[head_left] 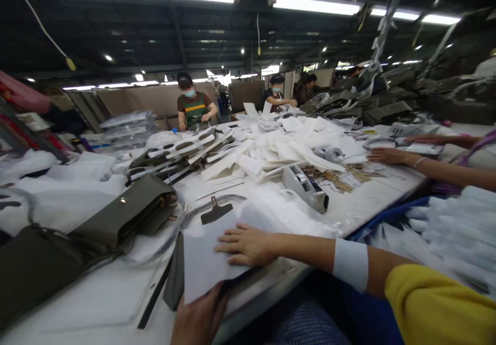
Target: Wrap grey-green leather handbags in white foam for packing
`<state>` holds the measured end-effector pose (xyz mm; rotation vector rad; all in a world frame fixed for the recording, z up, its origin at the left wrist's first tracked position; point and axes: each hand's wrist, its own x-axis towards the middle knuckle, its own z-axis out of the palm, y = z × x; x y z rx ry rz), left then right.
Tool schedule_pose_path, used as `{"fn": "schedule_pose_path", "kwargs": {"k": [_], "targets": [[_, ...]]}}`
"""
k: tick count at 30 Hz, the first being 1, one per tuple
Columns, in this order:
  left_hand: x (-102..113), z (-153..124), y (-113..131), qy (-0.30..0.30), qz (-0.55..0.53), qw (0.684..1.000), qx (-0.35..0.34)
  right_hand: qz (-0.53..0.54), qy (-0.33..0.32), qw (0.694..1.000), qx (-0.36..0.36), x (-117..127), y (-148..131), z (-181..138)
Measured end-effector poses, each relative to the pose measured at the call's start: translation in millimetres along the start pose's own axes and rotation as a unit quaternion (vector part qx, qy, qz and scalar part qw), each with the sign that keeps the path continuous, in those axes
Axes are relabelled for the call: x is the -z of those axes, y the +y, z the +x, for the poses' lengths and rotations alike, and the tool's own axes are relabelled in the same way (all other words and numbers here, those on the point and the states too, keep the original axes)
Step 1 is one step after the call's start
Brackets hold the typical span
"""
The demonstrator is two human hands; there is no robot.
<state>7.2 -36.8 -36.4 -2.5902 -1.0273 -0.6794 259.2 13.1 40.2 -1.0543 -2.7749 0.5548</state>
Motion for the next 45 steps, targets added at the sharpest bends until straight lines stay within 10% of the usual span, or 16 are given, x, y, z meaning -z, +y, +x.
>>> {"fn": "schedule_pose_path", "kwargs": {"k": [8, 14, 23, 36, 45], "targets": [[45, 14, 21, -0.067, -0.018, 0.997, 0.043, -0.013, 0.026, 0.999, 0.019, -13, 11, 4], [87, 41, 41, 0.008, -0.122, 0.99, 0.066, -0.01, 0.06, 0.998, 0.02, -21, 12, 4], [51, 80, -8, -0.184, -0.034, 0.981, 0.054, -0.007, 0.057, 0.998, 0.021, -12, 6, 6], [59, 30, 5, -0.095, -0.002, 0.995, 0.001, -0.008, 0.043, 0.999, 0.026, -11, -7, 21], [64, 78, -2, -0.156, -0.047, 0.986, 0.042, -0.024, 0.056, 0.997, 0.036, -25, -11, 32]]}}
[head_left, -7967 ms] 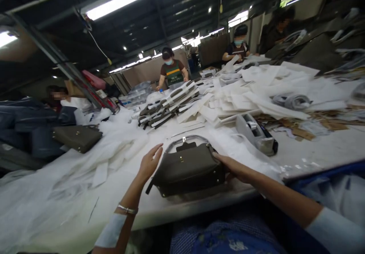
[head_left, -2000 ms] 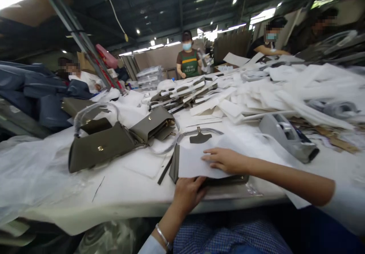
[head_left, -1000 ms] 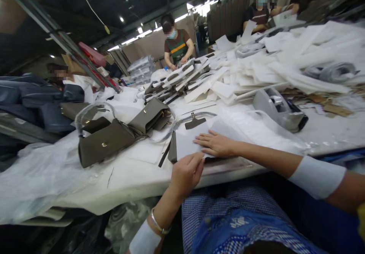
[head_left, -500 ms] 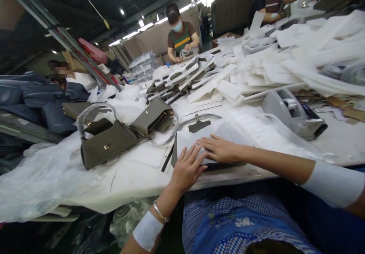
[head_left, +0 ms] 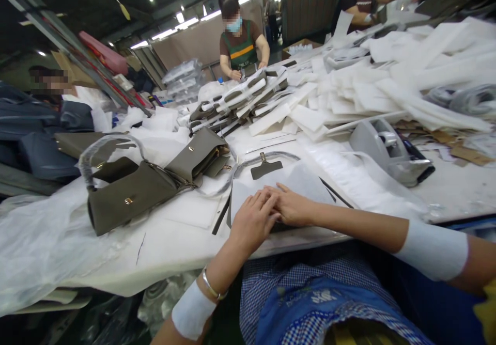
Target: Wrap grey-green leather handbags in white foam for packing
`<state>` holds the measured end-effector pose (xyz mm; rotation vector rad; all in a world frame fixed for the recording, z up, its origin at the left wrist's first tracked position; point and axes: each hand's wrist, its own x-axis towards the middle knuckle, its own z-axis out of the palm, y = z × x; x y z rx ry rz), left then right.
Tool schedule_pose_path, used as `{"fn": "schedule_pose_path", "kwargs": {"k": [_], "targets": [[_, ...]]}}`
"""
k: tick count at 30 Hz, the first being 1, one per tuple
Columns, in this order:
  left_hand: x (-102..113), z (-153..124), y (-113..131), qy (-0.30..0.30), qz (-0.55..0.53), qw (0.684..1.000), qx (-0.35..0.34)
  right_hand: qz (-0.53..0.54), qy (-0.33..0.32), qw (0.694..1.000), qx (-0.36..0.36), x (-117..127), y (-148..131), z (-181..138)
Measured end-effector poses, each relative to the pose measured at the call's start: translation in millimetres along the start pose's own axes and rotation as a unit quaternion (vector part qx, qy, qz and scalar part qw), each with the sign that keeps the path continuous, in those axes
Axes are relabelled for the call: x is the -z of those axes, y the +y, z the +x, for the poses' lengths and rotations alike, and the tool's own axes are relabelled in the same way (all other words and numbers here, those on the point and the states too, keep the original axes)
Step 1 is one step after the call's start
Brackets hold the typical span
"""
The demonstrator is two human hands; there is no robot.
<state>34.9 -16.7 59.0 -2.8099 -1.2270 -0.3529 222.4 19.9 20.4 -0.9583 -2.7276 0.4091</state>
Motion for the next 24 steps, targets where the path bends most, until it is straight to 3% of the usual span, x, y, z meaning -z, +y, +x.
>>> {"fn": "schedule_pose_path", "kwargs": {"k": [4, 10, 24], "targets": [[-10, -2, -13, -0.054, -0.009, 0.998, 0.009, 0.04, 0.013, 0.999, -0.006, 14, 13, -17], [-23, -30, -14, -0.047, -0.002, 0.999, 0.01, 0.034, 0.033, 0.997, 0.054, 30, 33, -47], [-29, -33, -12, -0.044, -0.062, 0.997, 0.033, 0.001, -0.006, 0.997, 0.077, 30, 33, -40]]}}
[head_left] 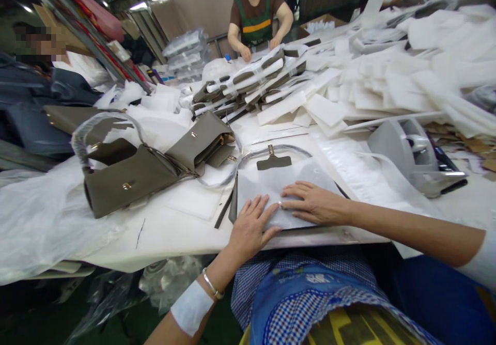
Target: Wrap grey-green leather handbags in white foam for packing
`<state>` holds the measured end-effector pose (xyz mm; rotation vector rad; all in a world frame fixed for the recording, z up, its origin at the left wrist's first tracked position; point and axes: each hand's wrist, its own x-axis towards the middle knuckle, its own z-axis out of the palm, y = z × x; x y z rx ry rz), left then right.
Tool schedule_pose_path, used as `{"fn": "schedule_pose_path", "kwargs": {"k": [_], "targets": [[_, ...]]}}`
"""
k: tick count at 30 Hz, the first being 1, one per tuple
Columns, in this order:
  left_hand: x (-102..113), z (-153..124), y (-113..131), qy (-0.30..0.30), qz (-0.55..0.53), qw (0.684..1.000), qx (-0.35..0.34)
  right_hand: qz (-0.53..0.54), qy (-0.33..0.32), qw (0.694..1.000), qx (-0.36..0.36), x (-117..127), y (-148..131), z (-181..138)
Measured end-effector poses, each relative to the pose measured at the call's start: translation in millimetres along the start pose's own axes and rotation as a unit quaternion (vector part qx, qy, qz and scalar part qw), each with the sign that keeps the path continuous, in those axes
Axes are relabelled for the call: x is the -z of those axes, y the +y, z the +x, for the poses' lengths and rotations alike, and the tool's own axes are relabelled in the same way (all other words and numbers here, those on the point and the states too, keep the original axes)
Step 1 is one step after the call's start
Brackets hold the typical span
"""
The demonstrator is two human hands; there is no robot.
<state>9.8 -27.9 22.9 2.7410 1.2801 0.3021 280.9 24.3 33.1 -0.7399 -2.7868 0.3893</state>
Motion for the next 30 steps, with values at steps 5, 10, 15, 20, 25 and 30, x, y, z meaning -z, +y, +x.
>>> {"fn": "schedule_pose_path", "kwargs": {"k": [5, 10, 15, 20, 25, 30], "targets": [[5, 3, 3, -0.016, 0.013, 1.0, 0.001, 0.01, 0.017, 1.0, -0.008, -7, 1, -4], [22, 11, -1, -0.07, 0.035, 0.997, -0.02, -0.007, -0.029, 0.999, -0.028, -7, 3, -2], [35, 18, -19, -0.1, -0.041, 0.994, -0.032, -0.026, -0.033, 0.999, -0.028, -6, 5, -6], [16, 13, -21, -0.048, 0.01, 0.999, -0.001, -0.016, -0.043, 0.998, -0.032, -3, 8, -7], [8, 8, -19, -0.055, 0.056, 0.997, 0.009, 0.011, -0.052, 0.998, -0.032, 5, 17, 2], [10, 3, -25, -0.057, 0.056, 0.997, 0.017, -0.015, -0.02, 0.998, -0.058, 3, 13, -1]]}}
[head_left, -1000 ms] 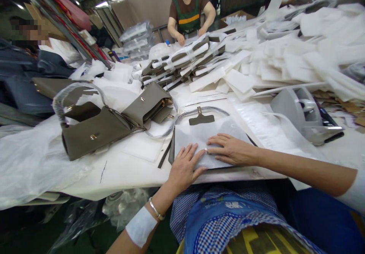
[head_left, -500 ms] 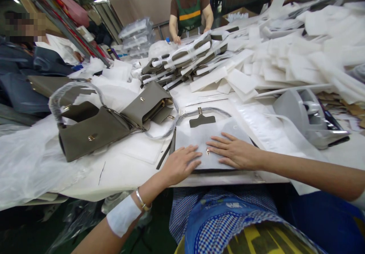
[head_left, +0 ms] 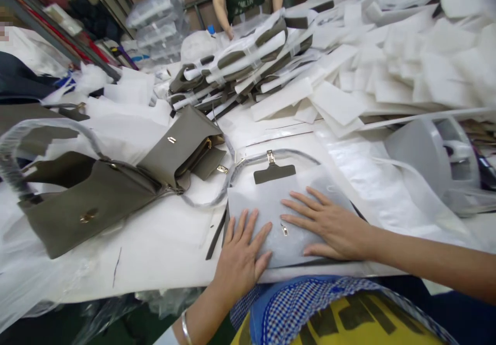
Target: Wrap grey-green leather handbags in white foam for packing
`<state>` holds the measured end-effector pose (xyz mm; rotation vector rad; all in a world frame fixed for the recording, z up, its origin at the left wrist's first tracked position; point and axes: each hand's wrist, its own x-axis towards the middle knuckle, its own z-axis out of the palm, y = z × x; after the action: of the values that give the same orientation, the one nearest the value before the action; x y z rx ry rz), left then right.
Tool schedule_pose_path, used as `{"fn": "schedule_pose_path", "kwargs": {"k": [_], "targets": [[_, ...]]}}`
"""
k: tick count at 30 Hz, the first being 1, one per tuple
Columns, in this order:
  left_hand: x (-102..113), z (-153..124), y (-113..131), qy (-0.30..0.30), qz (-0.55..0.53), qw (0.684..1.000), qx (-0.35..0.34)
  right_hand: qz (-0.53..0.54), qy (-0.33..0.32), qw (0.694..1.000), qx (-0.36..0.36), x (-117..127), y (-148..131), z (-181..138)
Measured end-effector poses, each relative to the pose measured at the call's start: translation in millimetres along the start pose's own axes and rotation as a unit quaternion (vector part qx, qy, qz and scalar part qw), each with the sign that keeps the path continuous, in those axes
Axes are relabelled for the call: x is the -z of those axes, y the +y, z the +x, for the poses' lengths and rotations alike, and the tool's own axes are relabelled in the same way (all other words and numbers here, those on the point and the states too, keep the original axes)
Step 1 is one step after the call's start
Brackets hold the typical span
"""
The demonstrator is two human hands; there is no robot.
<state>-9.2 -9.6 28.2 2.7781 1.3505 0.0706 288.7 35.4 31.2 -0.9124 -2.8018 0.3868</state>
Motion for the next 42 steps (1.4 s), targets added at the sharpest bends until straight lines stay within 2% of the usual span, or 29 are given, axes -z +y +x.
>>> {"fn": "schedule_pose_path", "kwargs": {"k": [7, 9, 12, 16, 18, 21, 24, 31, 34, 38, 42], "targets": [[-10, 0, -14, 0.025, 0.001, 0.999, -0.04, -0.047, 0.051, 0.997, -0.024, -14, 0, -9], [-7, 3, -20, 0.043, -0.005, 0.998, -0.041, -0.048, 0.065, 0.996, -0.036, -19, 4, -9], [10, 14, -29, 0.042, -0.013, 0.998, -0.047, -0.04, 0.075, 0.995, -0.05, -19, 9, -6], [31, 44, -34, 0.049, -0.047, 0.998, -0.012, -0.061, 0.067, 0.99, -0.104, -11, 17, 4], [29, 61, -32, 0.056, -0.053, 0.997, -0.002, -0.077, 0.063, 0.987, -0.128, -8, 21, 9], [16, 77, -30, 0.036, -0.058, 0.998, -0.011, -0.08, 0.051, 0.987, -0.132, -4, 24, 15], [12, 82, -31, 0.015, -0.073, 0.997, 0.008, -0.064, 0.034, 0.988, -0.138, 5, 25, 21], [39, 81, -33, -0.006, -0.128, 0.992, 0.015, 0.008, 0.041, 0.992, -0.123, 35, 22, 30], [32, 85, -33, -0.026, -0.083, 0.996, 0.017, 0.014, 0.01, 0.991, -0.134, 32, 24, 33], [11, 91, -35, -0.064, -0.052, 0.996, 0.025, -0.02, -0.034, 0.986, -0.16, 17, 30, 41], [-1, 94, -36, -0.037, -0.044, 0.998, 0.02, -0.047, -0.071, 0.981, -0.176, 2, 38, 47]]}}
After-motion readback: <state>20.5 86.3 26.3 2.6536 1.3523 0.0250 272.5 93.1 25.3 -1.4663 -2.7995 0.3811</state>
